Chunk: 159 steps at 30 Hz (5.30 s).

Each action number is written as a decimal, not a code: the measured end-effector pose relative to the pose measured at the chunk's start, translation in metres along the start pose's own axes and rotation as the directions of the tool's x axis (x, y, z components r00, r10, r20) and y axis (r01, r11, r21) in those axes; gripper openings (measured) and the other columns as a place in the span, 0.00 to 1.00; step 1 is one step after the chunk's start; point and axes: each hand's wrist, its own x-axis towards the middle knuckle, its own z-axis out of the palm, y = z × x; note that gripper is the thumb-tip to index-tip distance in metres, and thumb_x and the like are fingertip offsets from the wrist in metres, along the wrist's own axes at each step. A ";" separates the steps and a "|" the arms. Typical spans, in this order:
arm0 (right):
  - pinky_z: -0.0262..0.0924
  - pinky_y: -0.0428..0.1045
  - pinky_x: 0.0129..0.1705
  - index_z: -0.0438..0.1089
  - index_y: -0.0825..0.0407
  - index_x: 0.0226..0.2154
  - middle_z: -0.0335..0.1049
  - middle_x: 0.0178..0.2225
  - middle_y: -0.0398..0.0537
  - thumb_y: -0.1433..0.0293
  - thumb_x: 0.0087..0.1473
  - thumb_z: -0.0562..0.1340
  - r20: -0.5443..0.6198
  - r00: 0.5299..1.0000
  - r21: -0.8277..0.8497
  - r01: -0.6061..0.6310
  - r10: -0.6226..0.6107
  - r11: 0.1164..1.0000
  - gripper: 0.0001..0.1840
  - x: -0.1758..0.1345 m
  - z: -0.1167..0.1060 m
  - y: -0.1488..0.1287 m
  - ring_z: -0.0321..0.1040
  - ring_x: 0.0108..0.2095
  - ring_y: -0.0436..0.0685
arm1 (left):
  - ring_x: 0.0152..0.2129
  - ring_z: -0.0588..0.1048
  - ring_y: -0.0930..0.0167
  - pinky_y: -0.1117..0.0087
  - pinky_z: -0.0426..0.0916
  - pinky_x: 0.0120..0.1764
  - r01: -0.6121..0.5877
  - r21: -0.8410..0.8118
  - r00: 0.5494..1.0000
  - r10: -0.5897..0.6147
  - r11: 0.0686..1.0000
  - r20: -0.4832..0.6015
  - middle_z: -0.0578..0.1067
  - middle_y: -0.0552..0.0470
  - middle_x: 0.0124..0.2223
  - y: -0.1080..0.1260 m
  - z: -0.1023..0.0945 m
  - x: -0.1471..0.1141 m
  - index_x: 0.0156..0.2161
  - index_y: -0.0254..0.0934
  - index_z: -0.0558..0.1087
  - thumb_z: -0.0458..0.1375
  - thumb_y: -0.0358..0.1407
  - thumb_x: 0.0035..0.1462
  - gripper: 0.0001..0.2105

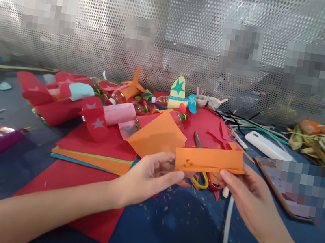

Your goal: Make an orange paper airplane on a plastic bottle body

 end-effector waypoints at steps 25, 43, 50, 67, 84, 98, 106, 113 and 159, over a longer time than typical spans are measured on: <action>0.66 0.44 0.32 0.71 0.47 0.30 0.71 0.28 0.39 0.69 0.50 0.64 0.226 0.973 -0.017 0.046 -0.041 0.999 0.01 -0.018 0.031 0.003 0.70 0.30 0.50 | 0.26 0.77 0.76 0.80 0.72 0.32 -0.006 0.236 0.997 0.024 0.972 -0.074 0.80 0.51 0.31 -0.009 0.010 -0.010 0.33 0.33 0.75 0.58 0.33 0.53 0.05; 0.62 0.46 0.27 0.66 0.49 0.23 0.64 0.22 0.38 0.72 0.50 0.62 0.123 0.958 -0.218 0.281 -0.259 0.935 0.07 -0.023 0.036 0.003 0.64 0.24 0.50 | 0.26 0.77 0.73 0.78 0.72 0.29 -0.049 0.295 0.998 0.059 0.954 -0.024 0.80 0.48 0.31 -0.007 0.012 -0.011 0.34 0.32 0.77 0.56 0.34 0.56 0.09; 0.63 0.44 0.27 0.67 0.50 0.23 0.65 0.22 0.38 0.72 0.51 0.61 0.169 0.947 -0.237 0.307 -0.272 0.922 0.07 -0.020 0.035 -0.002 0.64 0.24 0.48 | 0.26 0.76 0.73 0.76 0.71 0.30 -0.018 0.278 0.999 0.026 0.960 -0.023 0.78 0.47 0.30 -0.010 0.011 -0.010 0.32 0.31 0.77 0.59 0.36 0.53 0.08; 0.72 0.47 0.31 0.73 0.49 0.27 0.76 0.27 0.42 0.72 0.47 0.64 0.140 0.973 -0.219 0.209 -0.182 0.953 0.02 -0.024 0.036 0.002 0.74 0.27 0.54 | 0.23 0.73 0.75 0.76 0.69 0.28 0.024 0.249 1.000 -0.028 0.968 0.010 0.76 0.51 0.26 -0.008 0.012 -0.008 0.30 0.31 0.75 0.59 0.35 0.53 0.07; 0.69 0.47 0.28 0.76 0.50 0.26 0.78 0.28 0.46 0.67 0.46 0.66 0.022 0.988 -0.162 0.154 -0.152 0.975 0.04 -0.004 0.014 -0.014 0.73 0.28 0.56 | 0.16 0.67 0.79 0.79 0.62 0.20 0.048 0.182 0.997 -0.037 0.982 -0.065 0.74 0.54 0.22 0.005 0.005 0.000 0.25 0.32 0.74 0.62 0.37 0.50 0.09; 0.70 0.49 0.31 0.76 0.47 0.35 0.74 0.27 0.46 0.64 0.46 0.67 0.103 0.987 -0.099 0.130 -0.120 0.987 0.10 0.003 -0.001 -0.012 0.72 0.33 0.57 | 0.19 0.70 0.76 0.76 0.66 0.24 0.072 0.160 0.993 -0.055 0.985 -0.105 0.75 0.53 0.22 0.005 -0.003 0.005 0.28 0.32 0.73 0.63 0.40 0.49 0.11; 0.67 0.47 0.29 0.74 0.51 0.30 0.73 0.27 0.45 0.67 0.46 0.65 0.079 0.986 -0.079 0.150 -0.144 0.986 0.06 0.000 0.008 -0.016 0.69 0.27 0.52 | 0.20 0.69 0.77 0.77 0.64 0.25 0.012 0.230 1.000 -0.007 0.973 -0.023 0.74 0.54 0.23 0.005 0.001 0.001 0.27 0.33 0.73 0.63 0.38 0.48 0.09; 0.60 0.45 0.24 0.69 0.52 0.24 0.65 0.23 0.42 0.66 0.49 0.62 0.105 0.983 -0.170 0.167 -0.150 0.971 0.07 -0.003 0.011 -0.019 0.62 0.23 0.49 | 0.21 0.70 0.75 0.77 0.65 0.25 -0.006 0.422 0.998 0.032 0.907 -0.053 0.75 0.53 0.25 0.001 0.002 -0.003 0.28 0.34 0.74 0.60 0.38 0.53 0.09; 0.54 0.44 0.22 0.61 0.49 0.30 0.58 0.20 0.34 0.61 0.50 0.62 0.021 0.999 0.061 0.032 -0.034 0.998 0.11 0.008 0.015 -0.003 0.55 0.19 0.46 | 0.22 0.73 0.75 0.76 0.70 0.28 -0.206 0.288 0.953 0.259 0.935 -0.156 0.75 0.57 0.25 0.005 -0.001 -0.006 0.47 0.41 0.64 0.54 0.34 0.59 0.11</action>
